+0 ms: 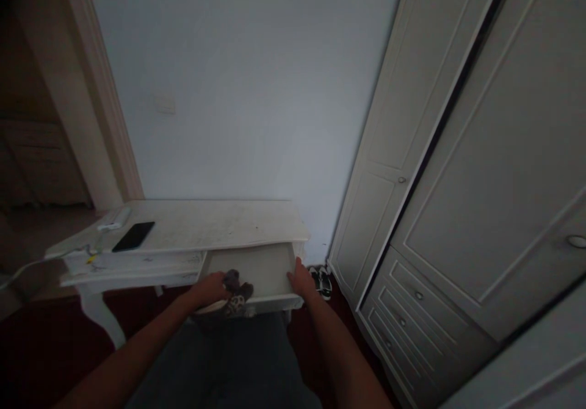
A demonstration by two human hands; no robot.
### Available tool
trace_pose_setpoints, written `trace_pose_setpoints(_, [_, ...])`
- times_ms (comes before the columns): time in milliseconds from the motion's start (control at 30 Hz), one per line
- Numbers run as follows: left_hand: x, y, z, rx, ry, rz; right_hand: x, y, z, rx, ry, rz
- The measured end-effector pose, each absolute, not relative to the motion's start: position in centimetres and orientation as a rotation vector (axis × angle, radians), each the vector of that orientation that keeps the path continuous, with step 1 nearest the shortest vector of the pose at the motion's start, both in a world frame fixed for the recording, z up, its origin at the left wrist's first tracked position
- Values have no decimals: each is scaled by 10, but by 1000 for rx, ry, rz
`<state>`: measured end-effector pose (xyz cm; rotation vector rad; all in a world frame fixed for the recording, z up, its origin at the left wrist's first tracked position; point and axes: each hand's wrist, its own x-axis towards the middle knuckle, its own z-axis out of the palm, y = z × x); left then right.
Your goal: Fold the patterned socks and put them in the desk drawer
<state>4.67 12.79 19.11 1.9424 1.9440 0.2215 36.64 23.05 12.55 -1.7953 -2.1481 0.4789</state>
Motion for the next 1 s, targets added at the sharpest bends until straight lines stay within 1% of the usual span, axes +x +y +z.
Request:
trace_pose_setpoints(167, [43,126,191,2008,1952,203,365,227,131,-1740,-2117,413])
trace_pose_setpoints(267, [57,128,193,2095,1921,285,360,222,140,-1647,-2086,331])
trace_pose_setpoints(367, [72,141,201,2147,1890,417,341,217,150,-1457,-2136,302])
trace_pose_setpoints(467, [87,164,207,2180,1889,562,309,215,154,-1077,-2139,496])
trace_pose_setpoints(533, [92,178,203,2194,1887,591,289,219,153,-888,-2090,636])
trace_pose_setpoints(567, [92,183,198,2198,1881,573,282,222,152,-885,-2086,675])
trace_pose_setpoints(733, [61,188,161,2174,1861,302,272,237,140,-1216,-2197,718])
trace_pose_setpoints(900, [24,189,138,2189,1920,165,240,239,124,-1178,-2463,843])
trace_pose_setpoints(1000, [16,188,129,2184,1980,111,207,240,110,-1234,-2701,738])
